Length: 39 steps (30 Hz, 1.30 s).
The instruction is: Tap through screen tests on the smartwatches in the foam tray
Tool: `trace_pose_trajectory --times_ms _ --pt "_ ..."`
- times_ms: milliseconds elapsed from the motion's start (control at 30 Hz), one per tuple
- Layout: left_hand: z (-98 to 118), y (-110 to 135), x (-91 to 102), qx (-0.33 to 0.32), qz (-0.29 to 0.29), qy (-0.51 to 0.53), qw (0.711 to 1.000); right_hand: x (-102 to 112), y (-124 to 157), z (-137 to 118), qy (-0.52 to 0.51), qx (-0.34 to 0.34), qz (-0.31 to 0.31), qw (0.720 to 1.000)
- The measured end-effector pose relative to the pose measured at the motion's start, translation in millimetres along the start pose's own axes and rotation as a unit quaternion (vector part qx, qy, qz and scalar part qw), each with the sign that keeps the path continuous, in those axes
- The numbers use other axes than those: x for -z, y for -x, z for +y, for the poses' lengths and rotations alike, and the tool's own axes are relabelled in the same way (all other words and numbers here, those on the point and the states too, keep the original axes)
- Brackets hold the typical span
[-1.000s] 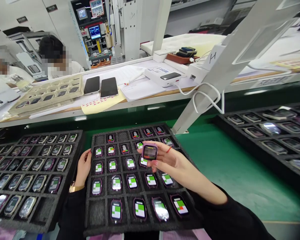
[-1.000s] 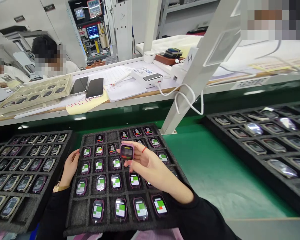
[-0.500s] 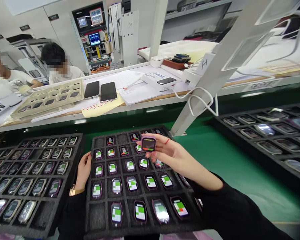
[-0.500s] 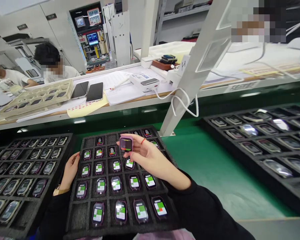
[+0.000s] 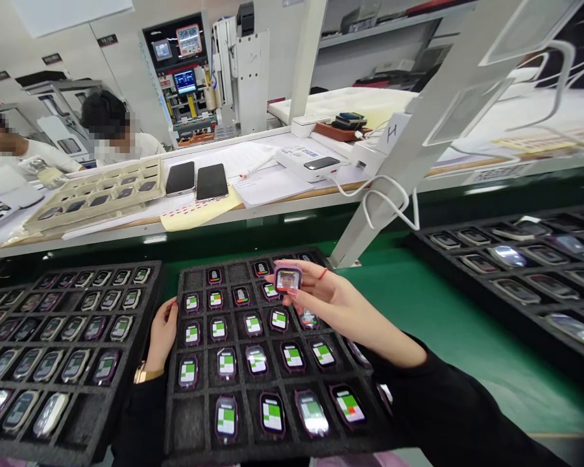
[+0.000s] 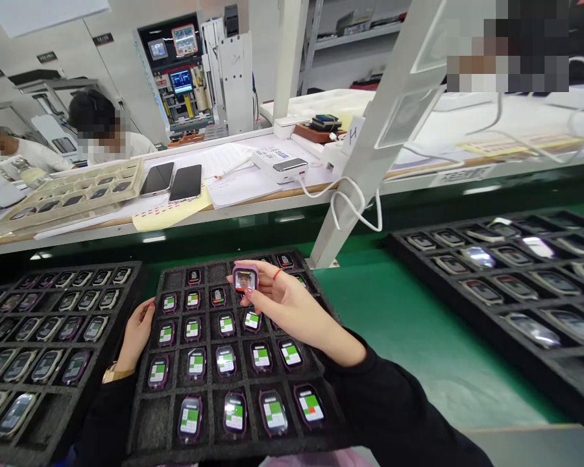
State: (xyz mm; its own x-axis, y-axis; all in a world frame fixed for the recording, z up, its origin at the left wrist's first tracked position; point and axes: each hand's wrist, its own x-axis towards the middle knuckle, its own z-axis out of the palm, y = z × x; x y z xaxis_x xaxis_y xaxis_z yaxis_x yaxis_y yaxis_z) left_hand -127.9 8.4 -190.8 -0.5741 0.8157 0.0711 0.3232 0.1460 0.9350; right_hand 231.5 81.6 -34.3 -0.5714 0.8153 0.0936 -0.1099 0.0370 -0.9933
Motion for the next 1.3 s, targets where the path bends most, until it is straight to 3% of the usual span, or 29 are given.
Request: trace_pose_trajectory --times_ms 300,533,1300 --pt "0.2 0.0 -0.3 -0.002 0.001 0.002 1.0 -2.8 -2.4 -1.4 -0.003 -0.011 0.03 0.999" --pt "1.6 1.1 0.3 0.006 -0.005 0.002 1.0 0.7 0.8 5.5 -0.039 0.003 -0.033 0.999" --pt "-1.4 0.2 0.7 0.01 -0.004 0.003 1.0 -1.9 -0.5 8.9 -0.031 0.013 -0.039 0.999"
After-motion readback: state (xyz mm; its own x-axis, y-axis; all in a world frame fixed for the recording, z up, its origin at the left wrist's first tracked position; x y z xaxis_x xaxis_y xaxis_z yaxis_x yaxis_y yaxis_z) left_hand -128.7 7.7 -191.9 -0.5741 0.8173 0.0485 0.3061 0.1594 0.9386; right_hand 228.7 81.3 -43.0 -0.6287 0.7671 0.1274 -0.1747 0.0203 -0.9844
